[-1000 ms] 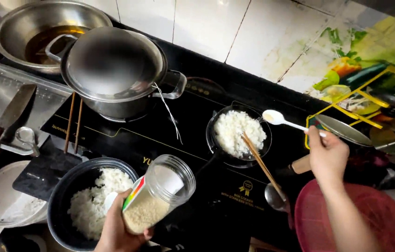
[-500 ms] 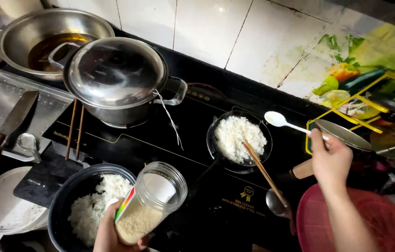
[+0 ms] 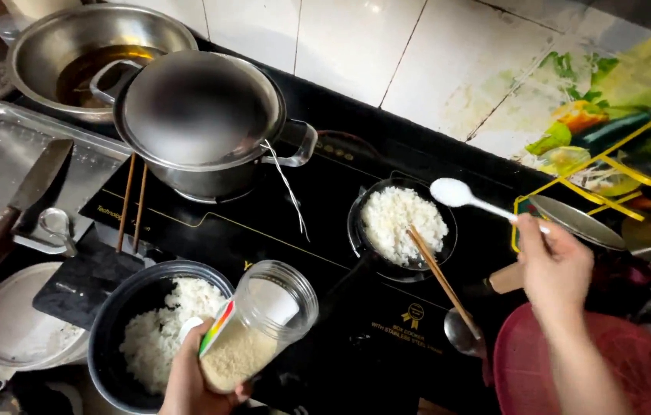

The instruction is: Stir-frying rice in a pan using chopsticks and adding seasoning from a jar.

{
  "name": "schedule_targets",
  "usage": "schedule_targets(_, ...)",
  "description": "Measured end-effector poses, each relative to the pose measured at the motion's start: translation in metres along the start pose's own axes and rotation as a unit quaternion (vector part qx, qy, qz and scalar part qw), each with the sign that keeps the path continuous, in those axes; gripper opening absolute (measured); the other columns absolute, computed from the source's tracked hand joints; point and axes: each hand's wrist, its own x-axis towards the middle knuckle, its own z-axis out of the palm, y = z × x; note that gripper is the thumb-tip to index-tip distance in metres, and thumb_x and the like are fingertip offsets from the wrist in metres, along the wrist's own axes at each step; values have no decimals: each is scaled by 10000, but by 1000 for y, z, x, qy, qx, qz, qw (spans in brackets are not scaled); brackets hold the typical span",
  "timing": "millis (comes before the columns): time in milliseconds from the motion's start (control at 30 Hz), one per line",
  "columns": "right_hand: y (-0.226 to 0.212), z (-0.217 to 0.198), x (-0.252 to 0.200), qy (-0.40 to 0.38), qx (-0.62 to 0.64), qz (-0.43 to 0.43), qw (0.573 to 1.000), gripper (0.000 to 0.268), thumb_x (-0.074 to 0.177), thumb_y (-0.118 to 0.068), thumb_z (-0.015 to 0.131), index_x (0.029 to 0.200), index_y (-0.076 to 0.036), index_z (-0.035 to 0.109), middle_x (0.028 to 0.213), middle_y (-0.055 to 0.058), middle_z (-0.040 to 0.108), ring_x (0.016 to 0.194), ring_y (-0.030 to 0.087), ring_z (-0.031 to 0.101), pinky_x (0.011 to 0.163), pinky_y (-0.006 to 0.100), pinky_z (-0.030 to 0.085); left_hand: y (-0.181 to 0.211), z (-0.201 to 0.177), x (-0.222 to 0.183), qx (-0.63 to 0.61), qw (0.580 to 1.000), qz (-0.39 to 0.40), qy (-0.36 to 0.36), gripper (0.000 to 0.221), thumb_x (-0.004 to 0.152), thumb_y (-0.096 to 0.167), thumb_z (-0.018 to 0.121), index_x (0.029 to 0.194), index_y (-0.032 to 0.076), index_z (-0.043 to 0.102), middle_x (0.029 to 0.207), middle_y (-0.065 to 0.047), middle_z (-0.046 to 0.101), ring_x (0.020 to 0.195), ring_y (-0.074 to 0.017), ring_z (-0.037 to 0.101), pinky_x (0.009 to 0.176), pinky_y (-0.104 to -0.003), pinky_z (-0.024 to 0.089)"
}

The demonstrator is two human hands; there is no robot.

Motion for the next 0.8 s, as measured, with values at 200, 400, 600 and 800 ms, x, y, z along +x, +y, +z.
schedule_targets(200,-50,12,-70,-210,-10,-35,977,154,979,-134,732,998,-42,854,827,8,776,750,87,611,687,222,453,-9,20,-7,22,998,58,-24,470,908,540,599,1117,139,728,837,-98,714,706,-286,680,332,-333,357)
schedule_targets(400,-96,62,-123,-314,-135,-123,932,223,879,-356,749,895,-172,875,781,-106,898,631,12,732,615,253,562,-13,50,-35,78,993,87,-23,470,922,489,616,1151,91,717,834,-141,735,633,-257,656,336,-309,389)
schedule_targets(600,-79,66,-124,-312,-85,-5,946,257,873,-319,775,926,-103,904,844,-40,923,772,44,812,751,213,592,-11,59,-51,84,993,78,-19,418,929,457,598,1168,118,655,885,-165,745,625,-266,640,347,-304,360)
schedule_targets(800,-65,54,-110,-315,-59,79,944,262,945,-255,764,911,-79,955,561,-36,489,561,96,427,555,270,323,-11,52,-35,53,997,48,0,433,907,517,619,1114,146,703,823,-103,702,695,-251,665,378,-303,357)
